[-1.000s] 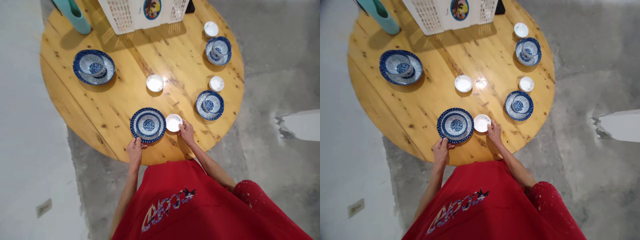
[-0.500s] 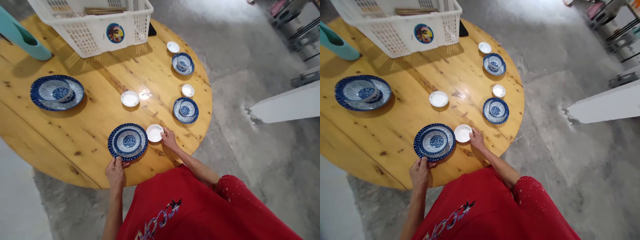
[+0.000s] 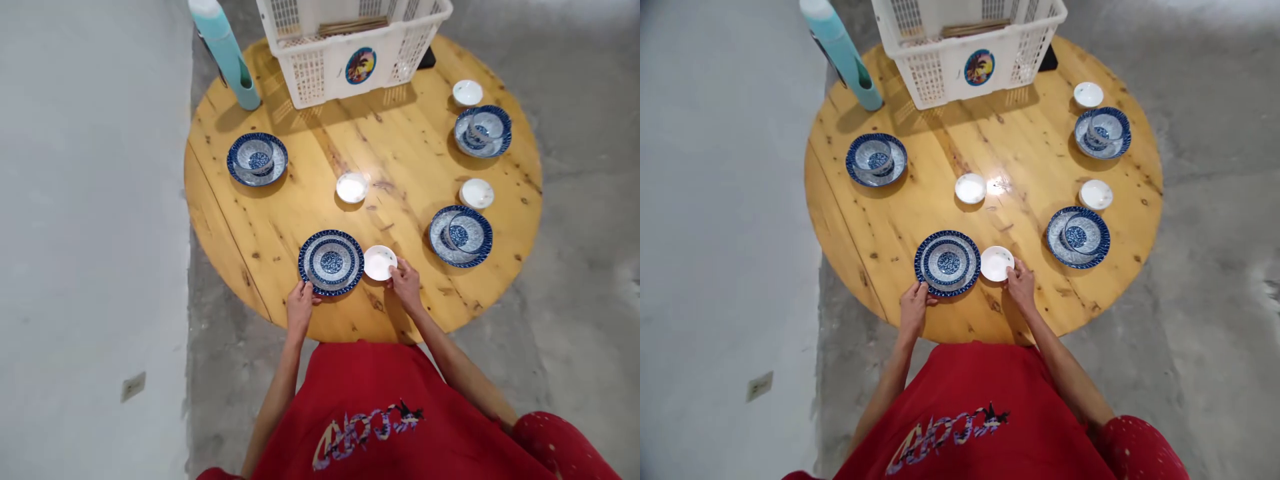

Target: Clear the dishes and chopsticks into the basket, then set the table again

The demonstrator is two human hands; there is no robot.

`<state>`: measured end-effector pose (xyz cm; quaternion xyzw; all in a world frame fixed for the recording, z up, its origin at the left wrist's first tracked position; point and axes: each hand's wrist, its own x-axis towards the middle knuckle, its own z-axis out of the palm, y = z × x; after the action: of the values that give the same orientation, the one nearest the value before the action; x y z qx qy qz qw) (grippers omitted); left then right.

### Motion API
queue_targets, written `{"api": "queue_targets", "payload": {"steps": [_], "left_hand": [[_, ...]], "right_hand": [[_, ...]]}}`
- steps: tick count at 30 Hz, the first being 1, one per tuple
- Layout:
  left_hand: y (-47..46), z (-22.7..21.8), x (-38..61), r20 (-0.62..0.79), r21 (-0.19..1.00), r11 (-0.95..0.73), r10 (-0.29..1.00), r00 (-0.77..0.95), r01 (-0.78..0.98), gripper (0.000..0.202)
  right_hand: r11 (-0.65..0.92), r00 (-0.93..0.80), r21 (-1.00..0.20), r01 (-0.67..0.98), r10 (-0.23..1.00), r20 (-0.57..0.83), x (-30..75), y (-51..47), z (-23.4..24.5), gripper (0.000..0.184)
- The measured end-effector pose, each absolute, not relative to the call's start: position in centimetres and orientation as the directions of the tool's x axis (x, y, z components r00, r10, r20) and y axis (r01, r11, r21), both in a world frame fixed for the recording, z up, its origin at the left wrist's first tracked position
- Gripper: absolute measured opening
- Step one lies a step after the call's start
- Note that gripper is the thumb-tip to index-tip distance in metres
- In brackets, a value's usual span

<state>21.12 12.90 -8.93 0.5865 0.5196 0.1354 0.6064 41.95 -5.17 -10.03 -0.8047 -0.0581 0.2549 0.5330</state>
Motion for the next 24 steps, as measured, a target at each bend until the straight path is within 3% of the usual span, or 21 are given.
{"api": "queue_targets", "payload": {"steps": [18, 24], "left_hand": [[12.74, -9.30, 20.80, -0.455, 0.871, 0.278, 0.769, 0.449, 0.406, 0.032], [12.50, -9.65, 21.20, -0.461, 0.881, 0.335, 0.770, 0.442, 0.335, 0.033]], "right_hand": [[-0.450, 0.865, -0.882, -0.142, 0.376, -0.331, 41.94, -5.71, -9.51, 0.052], [-0.415, 0.863, -0.887, -0.203, 0.353, -0.362, 41.88, -5.96, -9.88, 0.049]]}}
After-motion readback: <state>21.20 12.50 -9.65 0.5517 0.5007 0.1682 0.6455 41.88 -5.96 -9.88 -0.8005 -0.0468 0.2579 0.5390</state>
